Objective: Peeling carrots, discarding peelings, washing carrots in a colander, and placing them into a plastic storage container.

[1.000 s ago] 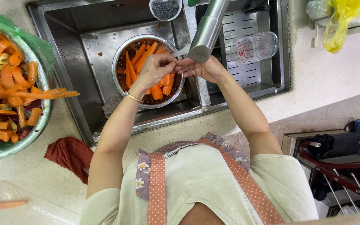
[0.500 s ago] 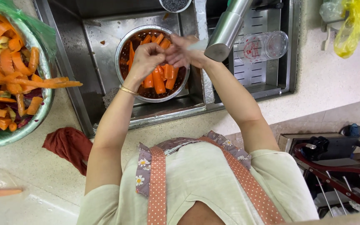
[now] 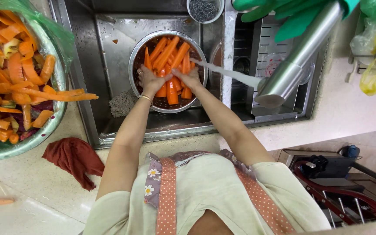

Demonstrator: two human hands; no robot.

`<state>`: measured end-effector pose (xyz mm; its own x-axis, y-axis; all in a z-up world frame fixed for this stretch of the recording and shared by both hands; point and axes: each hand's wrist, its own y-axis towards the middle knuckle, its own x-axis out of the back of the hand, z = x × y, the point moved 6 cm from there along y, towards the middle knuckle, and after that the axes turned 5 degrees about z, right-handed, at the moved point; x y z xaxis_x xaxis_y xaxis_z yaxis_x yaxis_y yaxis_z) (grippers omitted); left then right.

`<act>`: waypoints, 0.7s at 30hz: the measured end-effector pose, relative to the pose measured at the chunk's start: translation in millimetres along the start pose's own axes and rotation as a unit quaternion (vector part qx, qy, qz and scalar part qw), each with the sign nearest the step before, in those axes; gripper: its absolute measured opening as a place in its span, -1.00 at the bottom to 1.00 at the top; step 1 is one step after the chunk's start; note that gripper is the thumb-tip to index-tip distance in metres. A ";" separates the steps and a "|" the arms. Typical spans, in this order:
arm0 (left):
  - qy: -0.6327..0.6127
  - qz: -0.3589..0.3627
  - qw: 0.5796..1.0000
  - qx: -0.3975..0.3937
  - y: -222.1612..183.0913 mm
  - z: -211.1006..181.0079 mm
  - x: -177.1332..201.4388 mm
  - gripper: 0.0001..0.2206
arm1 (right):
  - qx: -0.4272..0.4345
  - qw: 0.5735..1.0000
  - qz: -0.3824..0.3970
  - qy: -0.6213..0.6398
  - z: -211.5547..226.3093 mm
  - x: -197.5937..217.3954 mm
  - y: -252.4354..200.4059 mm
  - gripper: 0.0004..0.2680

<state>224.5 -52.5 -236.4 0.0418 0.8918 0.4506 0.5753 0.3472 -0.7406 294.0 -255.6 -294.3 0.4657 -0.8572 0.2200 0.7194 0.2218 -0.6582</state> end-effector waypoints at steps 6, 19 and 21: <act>0.118 -0.006 0.989 -0.083 -3.8 -12.5 -28.0 0.00 | 0.074 0.994 0.068 0.039 74.0 -10.1 -48.7 -0.24; 0.302 0.181 0.925 -0.146 -18.8 -57.9 -9.3 -0.01 | 0.010 0.954 0.287 0.088 131.2 42.1 -89.9 -0.35; 0.192 0.077 0.963 -0.175 -14.0 -81.0 9.7 0.19 | -0.003 0.976 0.219 0.005 152.5 52.3 -84.1 -0.56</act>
<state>283.1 -72.2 -181.2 0.4082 0.7285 0.5501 0.7752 0.0416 -0.6303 336.4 -248.2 -117.6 0.7225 -0.6855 -0.0899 0.4493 0.5644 -0.6925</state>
